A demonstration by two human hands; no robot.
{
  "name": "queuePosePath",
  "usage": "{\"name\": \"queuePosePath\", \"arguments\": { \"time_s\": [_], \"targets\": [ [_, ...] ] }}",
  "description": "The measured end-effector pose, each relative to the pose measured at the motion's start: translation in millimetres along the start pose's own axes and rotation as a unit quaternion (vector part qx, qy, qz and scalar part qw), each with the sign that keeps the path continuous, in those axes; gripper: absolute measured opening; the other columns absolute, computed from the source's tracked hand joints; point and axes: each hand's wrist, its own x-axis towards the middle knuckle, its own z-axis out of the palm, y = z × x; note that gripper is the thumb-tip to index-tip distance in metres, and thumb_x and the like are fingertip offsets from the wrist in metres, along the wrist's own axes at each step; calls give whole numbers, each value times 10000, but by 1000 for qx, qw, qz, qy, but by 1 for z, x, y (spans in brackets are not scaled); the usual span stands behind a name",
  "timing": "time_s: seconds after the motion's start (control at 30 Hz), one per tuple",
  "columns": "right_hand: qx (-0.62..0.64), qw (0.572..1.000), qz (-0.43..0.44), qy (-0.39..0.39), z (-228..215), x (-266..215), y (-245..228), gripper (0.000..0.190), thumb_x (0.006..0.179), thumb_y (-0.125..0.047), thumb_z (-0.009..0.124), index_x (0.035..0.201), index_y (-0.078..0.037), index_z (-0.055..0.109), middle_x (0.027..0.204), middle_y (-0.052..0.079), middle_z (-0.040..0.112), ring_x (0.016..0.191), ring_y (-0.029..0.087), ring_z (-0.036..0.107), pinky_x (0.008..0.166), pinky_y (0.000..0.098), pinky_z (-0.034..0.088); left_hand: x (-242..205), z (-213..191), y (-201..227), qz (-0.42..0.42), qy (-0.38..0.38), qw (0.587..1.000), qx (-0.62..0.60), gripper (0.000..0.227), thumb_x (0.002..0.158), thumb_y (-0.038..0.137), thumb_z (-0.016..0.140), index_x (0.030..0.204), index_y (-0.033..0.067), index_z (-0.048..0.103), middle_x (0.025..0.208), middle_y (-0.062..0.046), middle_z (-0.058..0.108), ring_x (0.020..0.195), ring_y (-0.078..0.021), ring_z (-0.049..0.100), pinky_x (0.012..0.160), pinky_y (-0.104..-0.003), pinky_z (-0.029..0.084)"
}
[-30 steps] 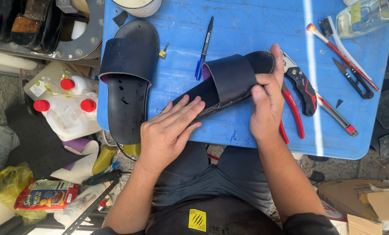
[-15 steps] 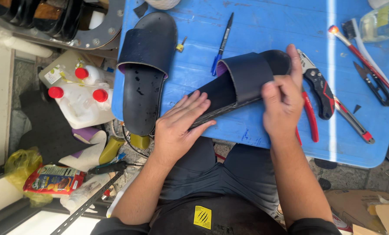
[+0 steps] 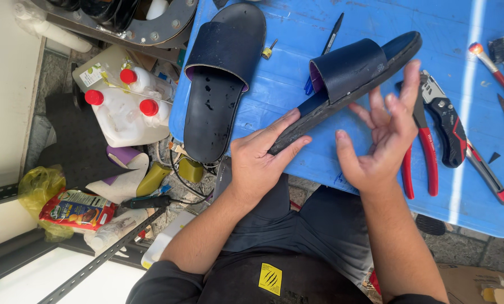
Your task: The person inspects a pair of black slide slippers, then uses a rotary tool to grind and smooth the edges of the sole and strap. The person handles the slippers by hand and uses the rotary tool to shape the material.
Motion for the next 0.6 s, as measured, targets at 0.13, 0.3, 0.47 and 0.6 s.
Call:
{"name": "queuePosePath", "arguments": {
  "time_s": [0.13,0.3,0.47,0.6],
  "targets": [
    [45,998,-35,2,1,-7,3,604,1013,99,637,1481,-121,326,1690,273,213,1472,400,523,1087,427,572,3,5,2,-57,-4,998,1,441,879,119,843,1282,12,699,1161,-160,778,1010,-182,780,856,-274,622],
    [72,997,-17,17,1,-7,3,475,1003,110,618,1405,-63,431,1550,252,459,1396,351,564,1145,443,565,0,10,0,30,-36,999,-7,466,972,6,746,1413,-1,595,1439,-210,646,1407,-289,610,1175,-362,530],
    [70,997,-31,-4,0,5,-3,480,957,86,652,1378,-45,461,1550,207,425,1446,354,504,1158,441,530,-4,21,-5,28,-50,997,-58,525,980,4,727,1468,-16,535,1530,-218,563,1477,-312,542,1237,-391,462],
    [34,999,-26,7,-1,7,-10,385,951,81,673,1301,-6,539,1500,216,469,1416,330,521,1131,412,551,1,32,-8,44,-54,997,-37,525,997,43,729,1478,-17,529,1528,-226,565,1496,-328,512,1285,-424,390]
  ]
}}
